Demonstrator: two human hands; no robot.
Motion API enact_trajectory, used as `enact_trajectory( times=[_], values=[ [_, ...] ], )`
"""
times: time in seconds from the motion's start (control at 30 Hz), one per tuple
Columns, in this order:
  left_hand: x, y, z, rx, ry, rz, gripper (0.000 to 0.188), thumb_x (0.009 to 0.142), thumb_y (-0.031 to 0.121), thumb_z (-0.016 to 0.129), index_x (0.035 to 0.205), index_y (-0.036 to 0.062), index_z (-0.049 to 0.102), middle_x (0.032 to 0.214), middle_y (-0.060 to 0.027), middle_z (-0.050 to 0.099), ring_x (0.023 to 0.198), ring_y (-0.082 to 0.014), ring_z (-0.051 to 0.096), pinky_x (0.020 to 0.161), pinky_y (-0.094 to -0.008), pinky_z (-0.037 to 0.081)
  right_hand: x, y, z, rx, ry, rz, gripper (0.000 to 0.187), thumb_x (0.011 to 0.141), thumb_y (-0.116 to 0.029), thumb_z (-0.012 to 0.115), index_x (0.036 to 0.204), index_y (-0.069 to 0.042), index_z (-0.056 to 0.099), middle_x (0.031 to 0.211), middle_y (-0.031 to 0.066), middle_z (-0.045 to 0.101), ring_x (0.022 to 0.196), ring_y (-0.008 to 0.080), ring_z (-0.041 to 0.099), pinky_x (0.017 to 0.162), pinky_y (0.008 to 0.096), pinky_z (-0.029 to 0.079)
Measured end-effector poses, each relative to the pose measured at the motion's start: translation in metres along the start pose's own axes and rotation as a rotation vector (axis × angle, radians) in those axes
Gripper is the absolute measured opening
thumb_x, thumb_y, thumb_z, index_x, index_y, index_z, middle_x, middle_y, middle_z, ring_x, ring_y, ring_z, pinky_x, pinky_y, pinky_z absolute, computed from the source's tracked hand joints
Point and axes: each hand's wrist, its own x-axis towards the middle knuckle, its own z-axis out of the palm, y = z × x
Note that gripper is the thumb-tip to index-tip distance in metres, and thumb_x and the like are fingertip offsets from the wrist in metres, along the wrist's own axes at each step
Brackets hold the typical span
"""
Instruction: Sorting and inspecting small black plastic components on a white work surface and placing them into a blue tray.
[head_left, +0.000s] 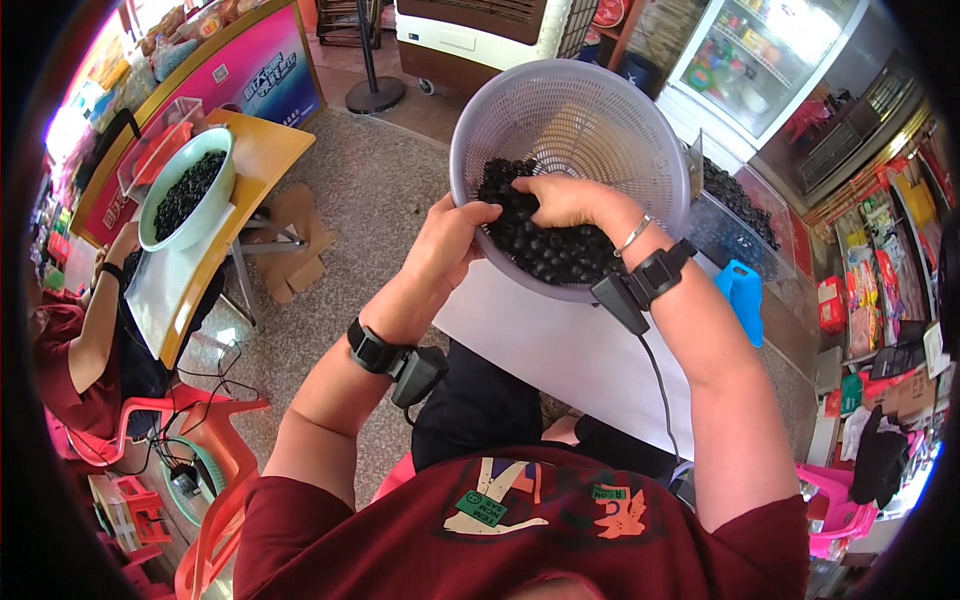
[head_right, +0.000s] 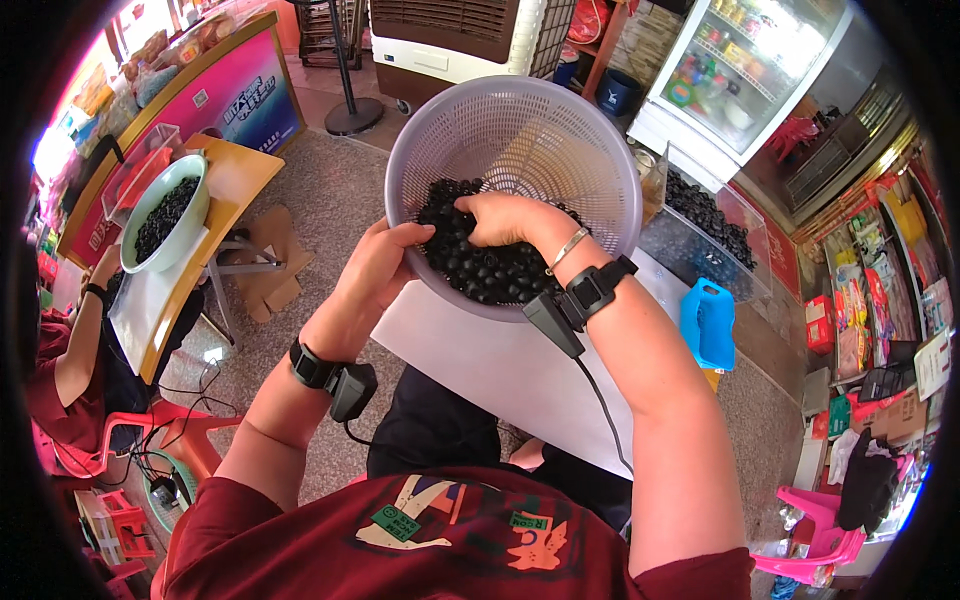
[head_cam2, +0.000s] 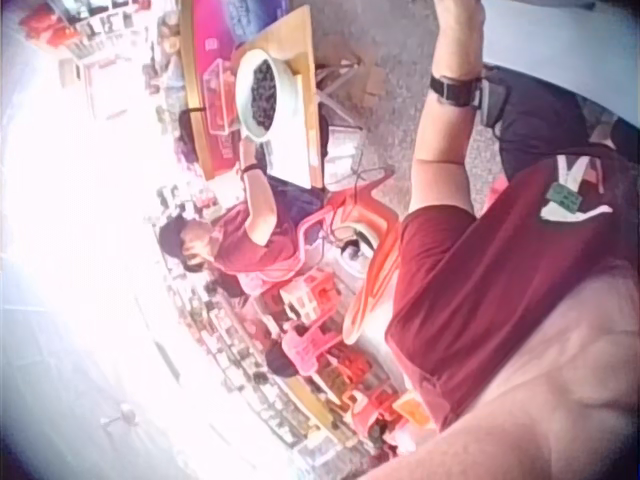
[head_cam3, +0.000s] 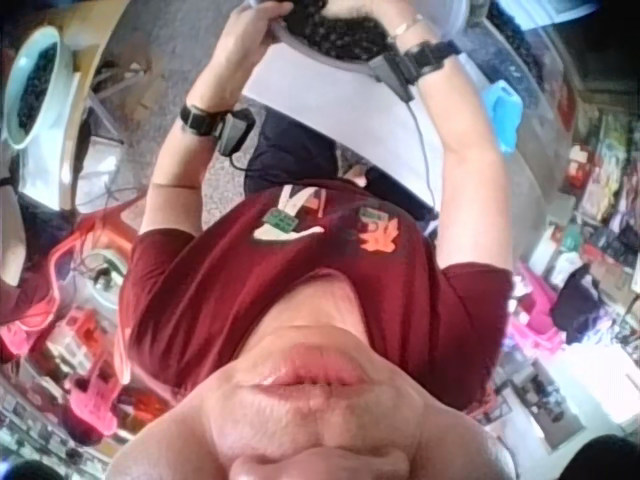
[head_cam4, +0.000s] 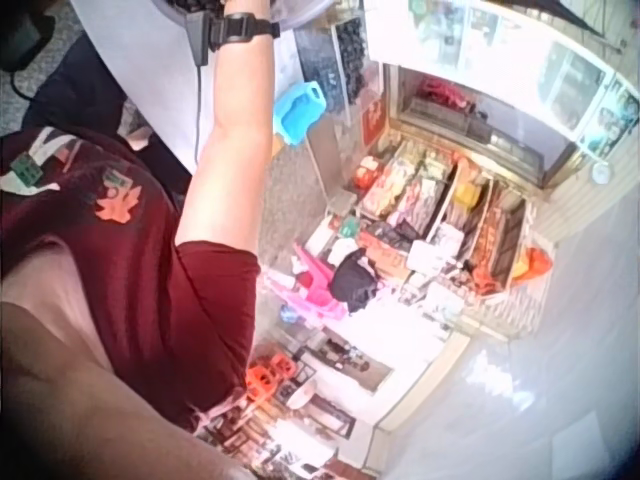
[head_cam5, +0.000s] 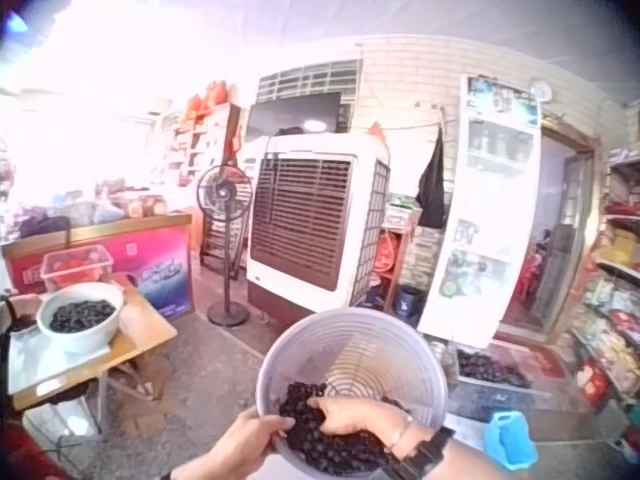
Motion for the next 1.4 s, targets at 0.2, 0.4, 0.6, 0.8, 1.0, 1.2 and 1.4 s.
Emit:
enact_trajectory(
  times=[0.2,0.4,0.6,0.8,1.0,1.2,1.4],
  values=[
    [-0.003,0.007,0.005,-0.046,-0.012,0.011,0.037,0.085,0.004,0.054,0.121,-0.0045,0.05,0.105,-0.0142,0.061,0.089,-0.024,0.064,0.074,-0.0372,0.056,0.003,-0.011,0.011,-0.158,0.09,0.088,0.056,0.076,-0.006,0.058,0.132,-0.007,0.053,0.119,0.0198,0.062,0.112,0.0325,0.059,0.095,0.0396,0.047],
    [-0.002,0.011,0.003,0.008,-0.015,0.066,0.039,0.085,0.004,0.054,0.123,-0.0043,0.049,0.108,-0.0149,0.06,0.091,-0.0257,0.064,0.074,-0.0382,0.057,0.012,-0.006,0.025,-0.266,0.408,0.032,0.038,0.076,-0.006,0.06,0.113,-0.012,0.066,0.102,0.0163,0.067,0.097,0.0339,0.064,0.084,0.0438,0.051],
    [-0.011,0.027,0.006,0.029,-0.012,0.055,0.033,0.087,0.004,0.055,0.118,-0.0078,0.049,0.103,-0.0146,0.062,0.086,-0.0232,0.065,0.078,-0.0387,0.056,0.014,-0.001,0.009,0.167,0.592,-0.01,0.023,0.069,-0.009,0.071,0.087,0.0,0.06,0.074,0.013,0.064,0.07,0.0273,0.063,0.065,0.035,0.051],
    [-0.004,0.022,-0.003,0.013,-0.034,0.037,0.036,0.088,0.005,0.055,0.12,-0.0087,0.048,0.106,-0.0158,0.061,0.087,-0.0245,0.065,0.078,-0.0395,0.057,0.019,0.014,-0.003,1.122,0.498,0.081,0.008,0.076,-0.004,0.066,0.081,-0.005,0.06,0.073,0.0037,0.059,0.065,0.0123,0.057,0.05,0.0282,0.047],
    [-0.004,0.022,0.0,0.014,-0.019,0.02,0.038,0.088,0.004,0.054,0.123,-0.0097,0.046,0.109,-0.0179,0.06,0.089,-0.0266,0.065,0.079,-0.042,0.057,0.014,0.021,-0.005,1.49,0.469,0.146,0.016,0.08,-0.003,0.064,0.093,-0.008,0.055,0.079,0.0044,0.057,0.066,0.0157,0.058,0.059,0.0332,0.05],
    [0.002,0.018,-0.004,-0.002,-0.013,0.011,0.035,0.089,0.004,0.054,0.12,-0.0091,0.047,0.108,-0.018,0.06,0.088,-0.0262,0.065,0.077,-0.0415,0.058,0.016,0.03,-0.011,1.587,0.468,0.144,0.019,0.08,-0.002,0.064,0.094,-0.009,0.054,0.077,0.0051,0.056,0.065,0.0188,0.058,0.059,0.0374,0.052],
    [0.008,0.019,-0.001,-0.017,0.017,0.047,0.029,0.09,0.006,0.055,0.114,-0.0079,0.049,0.102,-0.0147,0.06,0.086,-0.0246,0.064,0.075,-0.0396,0.058,0.008,0.04,-0.025,1.687,0.491,0.076,0.027,0.076,0.001,0.067,0.097,-0.009,0.054,0.077,0.006,0.057,0.062,0.0212,0.058,0.058,0.04,0.052]
  ],
)
